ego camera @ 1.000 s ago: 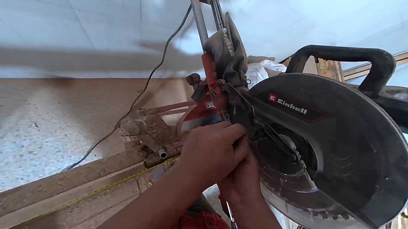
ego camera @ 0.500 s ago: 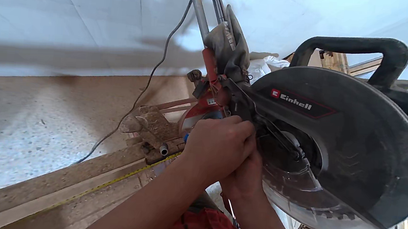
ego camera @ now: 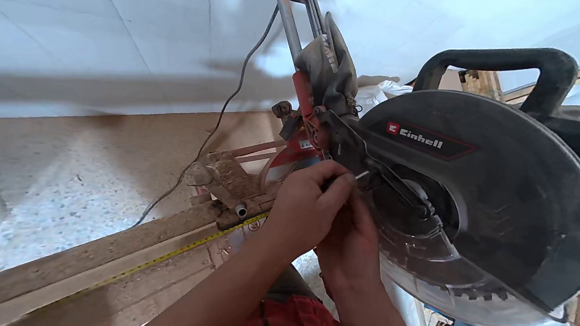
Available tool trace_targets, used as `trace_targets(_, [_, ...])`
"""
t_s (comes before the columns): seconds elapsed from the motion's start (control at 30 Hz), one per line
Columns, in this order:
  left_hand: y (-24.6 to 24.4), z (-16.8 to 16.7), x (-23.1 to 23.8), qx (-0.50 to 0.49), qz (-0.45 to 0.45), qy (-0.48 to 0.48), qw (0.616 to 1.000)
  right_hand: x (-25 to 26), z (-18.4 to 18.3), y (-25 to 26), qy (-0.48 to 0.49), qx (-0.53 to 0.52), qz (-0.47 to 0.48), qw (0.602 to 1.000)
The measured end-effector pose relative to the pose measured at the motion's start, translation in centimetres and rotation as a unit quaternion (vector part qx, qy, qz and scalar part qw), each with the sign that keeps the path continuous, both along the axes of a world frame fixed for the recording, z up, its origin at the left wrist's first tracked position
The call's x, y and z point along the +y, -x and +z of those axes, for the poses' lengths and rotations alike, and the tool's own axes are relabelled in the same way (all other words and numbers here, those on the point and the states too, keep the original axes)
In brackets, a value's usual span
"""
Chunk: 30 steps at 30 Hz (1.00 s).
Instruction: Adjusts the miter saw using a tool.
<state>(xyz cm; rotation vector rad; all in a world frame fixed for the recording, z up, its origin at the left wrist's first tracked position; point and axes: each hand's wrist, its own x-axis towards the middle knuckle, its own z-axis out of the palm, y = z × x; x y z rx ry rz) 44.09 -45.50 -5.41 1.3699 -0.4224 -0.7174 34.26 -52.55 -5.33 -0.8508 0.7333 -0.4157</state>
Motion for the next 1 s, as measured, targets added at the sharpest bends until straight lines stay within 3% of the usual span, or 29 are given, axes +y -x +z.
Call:
trace_targets(0.07, [0.7, -0.1, 0.0, 0.091, 0.003, 0.062, 0.994, 0.2, 0.2, 0.1, 0.001, 0.010, -0.016, 1.000])
trace_targets(0.13, [1.0, -0.1, 0.1, 0.113, 0.006, 0.072, 0.991, 0.3, 0.4, 0.0, -0.021, -0.012, -0.012, 1.000])
trace_targets(0.2, [1.4, -0.1, 0.0, 0.061, 0.026, 0.046, 0.997, 0.4, 0.5, -0.3, -0.030, -0.032, -0.007, 0.999])
trace_targets(0.33, [2.0, -0.6, -0.2, -0.154, 0.050, -0.029, 0.986, 0.3, 1.3, -0.7, -0.033, -0.062, 0.019, 0.997])
trace_targets(0.4, [2.0, -1.1, 0.0, -0.165, 0.038, -0.011, 0.986, 0.5, 1.4, -0.8, -0.009, -0.040, 0.008, 0.999])
trace_targets(0.5, [1.6, -1.8, 1.1, 0.046, 0.012, 0.121, 0.991, 0.7, 1.1, -0.4, 0.101, 0.043, 0.006, 0.994])
trace_targets(0.57, [1.4, -2.2, 2.1, 0.223, 0.015, 0.230, 0.947, 0.7, 0.7, 0.6, 0.206, 0.073, 0.055, 0.974])
trace_targets(0.63, [0.9, -1.9, 3.3, 0.332, 0.026, 0.300, 0.894, 0.9, 0.6, 1.5, 0.285, 0.077, 0.094, 0.951])
trace_targets(0.73, [0.3, -1.7, 4.6, 0.376, 0.021, 0.354, 0.856, 1.3, 0.9, 2.3, 0.351, 0.080, 0.124, 0.925])
trace_targets(0.87, [0.1, -1.3, 5.4, 0.346, 0.075, 0.337, 0.872, 2.1, 2.5, 2.2, 0.422, 0.083, 0.204, 0.879])
trace_targets(1.0, [0.4, -1.3, 5.9, 0.343, 0.071, 0.362, 0.864, 2.7, 3.4, 1.7, 0.481, 0.128, 0.253, 0.830])
